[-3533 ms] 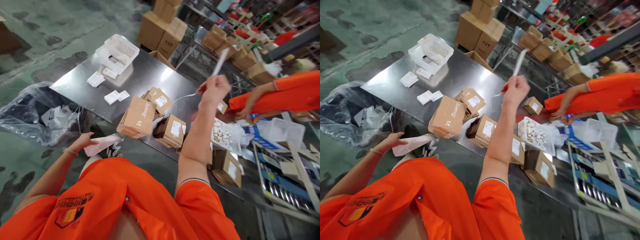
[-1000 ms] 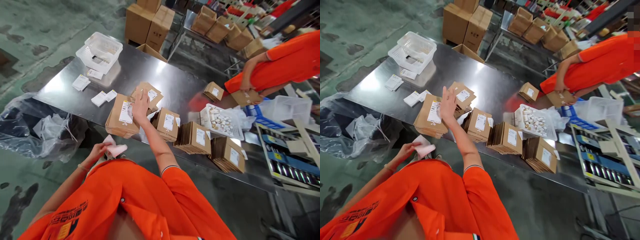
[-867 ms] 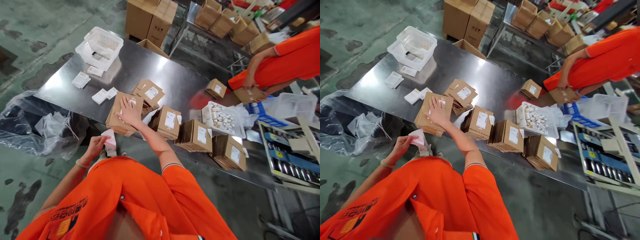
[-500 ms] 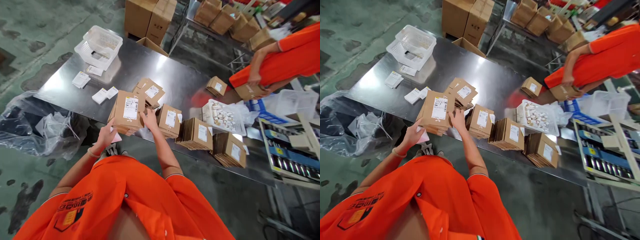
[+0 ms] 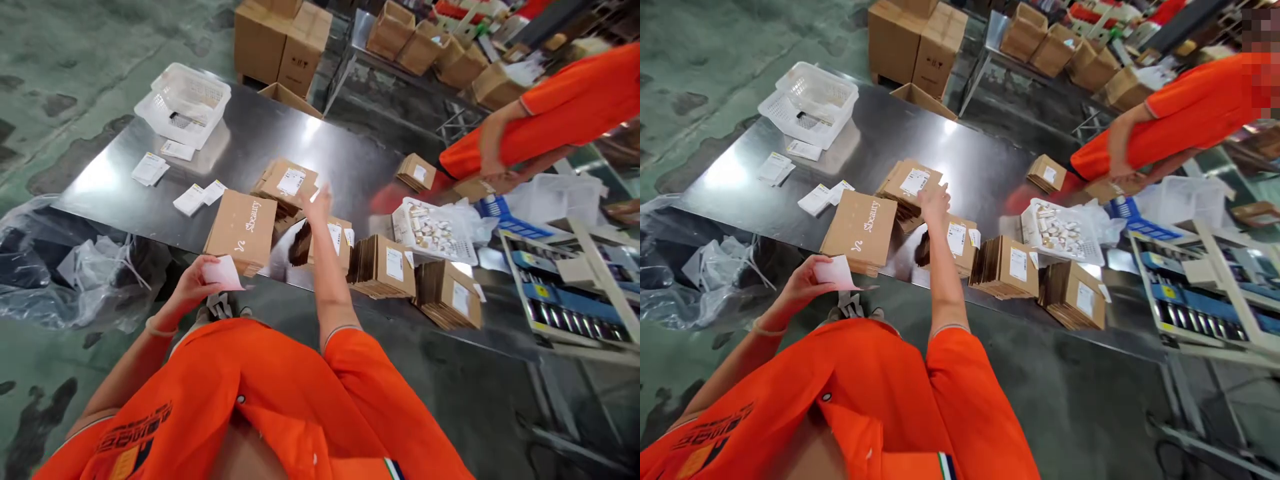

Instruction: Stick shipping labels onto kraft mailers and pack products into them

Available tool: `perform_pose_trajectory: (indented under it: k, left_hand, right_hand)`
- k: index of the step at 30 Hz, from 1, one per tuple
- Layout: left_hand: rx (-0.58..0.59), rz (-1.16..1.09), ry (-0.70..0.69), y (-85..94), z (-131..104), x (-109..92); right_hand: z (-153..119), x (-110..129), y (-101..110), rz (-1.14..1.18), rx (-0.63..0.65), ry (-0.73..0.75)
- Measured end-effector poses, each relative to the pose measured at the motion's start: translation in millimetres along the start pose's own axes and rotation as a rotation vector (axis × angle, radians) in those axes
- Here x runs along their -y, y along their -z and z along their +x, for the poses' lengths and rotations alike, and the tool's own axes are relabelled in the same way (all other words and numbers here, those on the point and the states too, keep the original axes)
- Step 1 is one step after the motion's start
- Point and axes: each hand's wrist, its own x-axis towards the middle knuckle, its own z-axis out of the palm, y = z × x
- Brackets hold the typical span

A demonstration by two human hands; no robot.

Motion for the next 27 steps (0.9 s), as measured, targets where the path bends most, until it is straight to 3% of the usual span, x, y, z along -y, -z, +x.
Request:
perform_pose_trajectory:
  k: [2,5,7,9,11,14,18,22,27]
  left_hand:
    - [-0.054,-0.101,-0.023,-0.1,-4,-10]
    - [-0.167,-0.262,-0.043,6.5,1,-19]
    - [-0.279,-0.334,-0.041,15.6,9,-17]
    - [-0.407,-0.379,-0.002,24.7,13,-10]
    - [-0.488,-0.421,0.051,28.9,10,-1]
    - [-0.401,-0.408,0.055,22.3,-8,8]
    - [-0.226,-0.203,0.040,7.8,-32,5]
    - [-0.252,-0.077,0.088,7.6,-32,-1]
    - [-0.282,0.012,0.134,8.8,-30,-2]
  right_hand:
    - [-41,21,-26,0.185,0.149,-0.027]
    - [-124,51,-76,0.514,0.823,-0.005]
    - [-167,65,-103,0.607,0.933,-0.079]
    - [-188,75,-121,0.629,0.838,-0.164]
    - [-191,83,-130,0.618,0.703,-0.215]
    - [-182,93,-135,0.578,0.608,-0.239]
    - [-180,98,-134,0.558,0.667,-0.232]
    - [-183,94,-127,0.589,0.743,-0.205]
    - [-199,90,-110,0.383,0.627,-0.070]
